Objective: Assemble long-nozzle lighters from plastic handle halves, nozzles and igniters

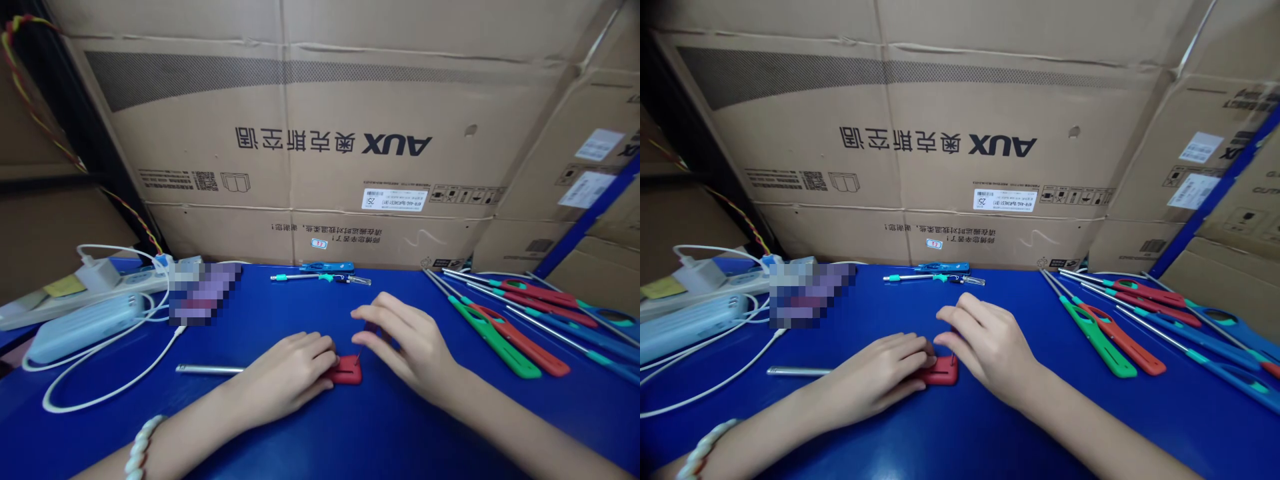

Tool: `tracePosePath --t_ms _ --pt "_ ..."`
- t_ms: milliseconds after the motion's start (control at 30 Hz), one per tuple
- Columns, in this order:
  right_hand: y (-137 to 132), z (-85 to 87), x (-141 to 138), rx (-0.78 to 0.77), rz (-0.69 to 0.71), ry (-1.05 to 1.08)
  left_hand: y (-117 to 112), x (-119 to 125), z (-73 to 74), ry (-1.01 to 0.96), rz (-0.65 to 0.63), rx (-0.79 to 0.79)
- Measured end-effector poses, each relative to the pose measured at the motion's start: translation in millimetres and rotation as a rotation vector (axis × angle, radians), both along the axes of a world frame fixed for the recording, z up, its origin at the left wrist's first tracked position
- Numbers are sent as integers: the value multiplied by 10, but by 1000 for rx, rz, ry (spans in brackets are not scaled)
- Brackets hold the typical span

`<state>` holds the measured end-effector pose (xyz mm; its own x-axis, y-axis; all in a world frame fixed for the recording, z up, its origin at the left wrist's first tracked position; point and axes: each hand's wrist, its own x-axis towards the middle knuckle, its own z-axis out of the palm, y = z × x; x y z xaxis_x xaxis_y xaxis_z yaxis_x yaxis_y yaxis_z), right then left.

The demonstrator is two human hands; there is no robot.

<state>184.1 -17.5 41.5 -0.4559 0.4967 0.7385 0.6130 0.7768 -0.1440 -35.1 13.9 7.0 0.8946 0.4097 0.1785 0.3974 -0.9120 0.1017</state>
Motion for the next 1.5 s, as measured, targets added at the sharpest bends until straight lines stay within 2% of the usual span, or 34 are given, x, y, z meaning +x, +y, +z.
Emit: tracePosePath --t_ms 67,167,233,367,433,467,600,667,833,900,1033,1100,1200,1267,1333,1433,1500 --pt "-12 9 -13 8 9 -37 0 2 2 5 5 9" --pt "-29 64 -26 -208 150 21 4 2 5 1 5 1" --pt "-31 70 -26 -257 216 75 6 0 5 -3 1 -8" --pt "-30 -2 -21 58 114 28 2 1 13 -23 -1 -2" --pt "-41 -11 -24 134 83 -27 0 4 17 -22 2 -6" --pt "-48 1 -25 94 96 -35 0 5 18 -19 3 -10" --pt "-51 75 -20 -244 229 24 4 5 9 -14 7 -19" --pt "-30 71 -12 -244 219 51 6 2 1 -28 4 -21" --pt "-1 39 8 -26 58 -12 1 0 12 -61 -15 -3" --pt "-18 85 17 -80 79 -48 -4 3 24 -50 -7 -5" --pt "-37 164 39 -305 205 -24 -7 7 33 -35 3 -17" --pt "-19 139 46 -263 172 -12 -1 5 27 -51 -6 -16" --pt "9 80 44 -88 47 -56 10 2 16 -66 -22 -21" --pt "5 83 38 -29 19 -91 13 2 11 -72 -25 -21" --pt "-15 123 33 -102 71 -82 11 4 10 -65 -19 -27" --pt "-40 166 27 -306 188 -26 5 4 11 -42 -1 -33" --pt "-40 134 18 -308 192 4 3 3 12 -30 8 -24"
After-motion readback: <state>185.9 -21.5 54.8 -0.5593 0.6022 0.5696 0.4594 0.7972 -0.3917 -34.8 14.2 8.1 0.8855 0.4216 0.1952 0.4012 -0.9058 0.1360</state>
